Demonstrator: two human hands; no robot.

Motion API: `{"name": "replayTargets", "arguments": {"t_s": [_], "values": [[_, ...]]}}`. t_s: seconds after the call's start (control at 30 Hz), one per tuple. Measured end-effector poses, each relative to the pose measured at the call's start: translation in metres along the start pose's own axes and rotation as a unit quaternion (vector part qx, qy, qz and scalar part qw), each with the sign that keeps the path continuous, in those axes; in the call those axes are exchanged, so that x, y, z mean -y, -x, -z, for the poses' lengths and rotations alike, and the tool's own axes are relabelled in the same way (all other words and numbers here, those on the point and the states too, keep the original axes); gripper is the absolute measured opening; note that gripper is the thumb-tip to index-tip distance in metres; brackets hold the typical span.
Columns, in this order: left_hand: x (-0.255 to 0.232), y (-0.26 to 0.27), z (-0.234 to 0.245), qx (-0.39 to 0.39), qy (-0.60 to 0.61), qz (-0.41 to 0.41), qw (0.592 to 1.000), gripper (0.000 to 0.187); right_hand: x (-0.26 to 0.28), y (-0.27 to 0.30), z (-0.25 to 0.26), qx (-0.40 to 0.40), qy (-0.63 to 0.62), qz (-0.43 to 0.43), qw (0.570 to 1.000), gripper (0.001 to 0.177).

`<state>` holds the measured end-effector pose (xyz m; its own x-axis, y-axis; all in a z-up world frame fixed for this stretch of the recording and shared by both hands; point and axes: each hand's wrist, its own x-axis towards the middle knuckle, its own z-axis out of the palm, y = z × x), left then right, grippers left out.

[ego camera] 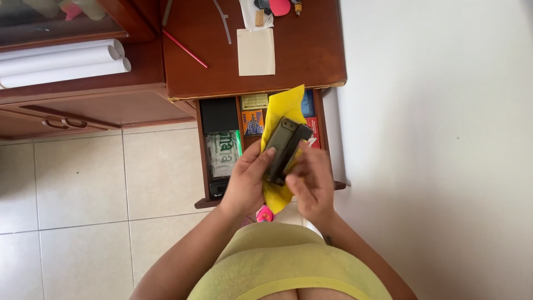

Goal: Cleaning office supplies and organizing them inside a desk drawer.

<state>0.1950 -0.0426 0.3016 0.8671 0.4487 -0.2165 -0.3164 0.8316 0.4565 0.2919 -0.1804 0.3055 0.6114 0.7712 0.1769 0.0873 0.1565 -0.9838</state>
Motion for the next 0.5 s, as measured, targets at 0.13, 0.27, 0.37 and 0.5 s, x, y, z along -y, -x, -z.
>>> {"name": "replayTargets", "arguments": {"t_s": [0.13,0.27,0.37,0.5], "values": [[-0.014,0.005,-0.026,-0.005,0.014,0.027,1.0,0.026,0.002,-0.02,0.006,-0.106,0.056,0.112,0.986,0.074],[-0.013,-0.003,-0.013,-0.064,-0.082,0.082,0.991,0.03,-0.007,-0.013,0.014,-0.09,-0.199,-0.072,0.973,0.036],[-0.032,-0.001,-0.028,-0.111,-0.105,0.069,0.986,0.037,-0.01,-0.017,0.012,-0.113,-0.208,-0.106,0.966,0.027],[-0.058,0.016,-0.035,0.135,-0.583,-0.175,0.782,0.069,0.006,-0.026,0.008,-0.114,-0.27,-0.167,0.941,0.026]]}}
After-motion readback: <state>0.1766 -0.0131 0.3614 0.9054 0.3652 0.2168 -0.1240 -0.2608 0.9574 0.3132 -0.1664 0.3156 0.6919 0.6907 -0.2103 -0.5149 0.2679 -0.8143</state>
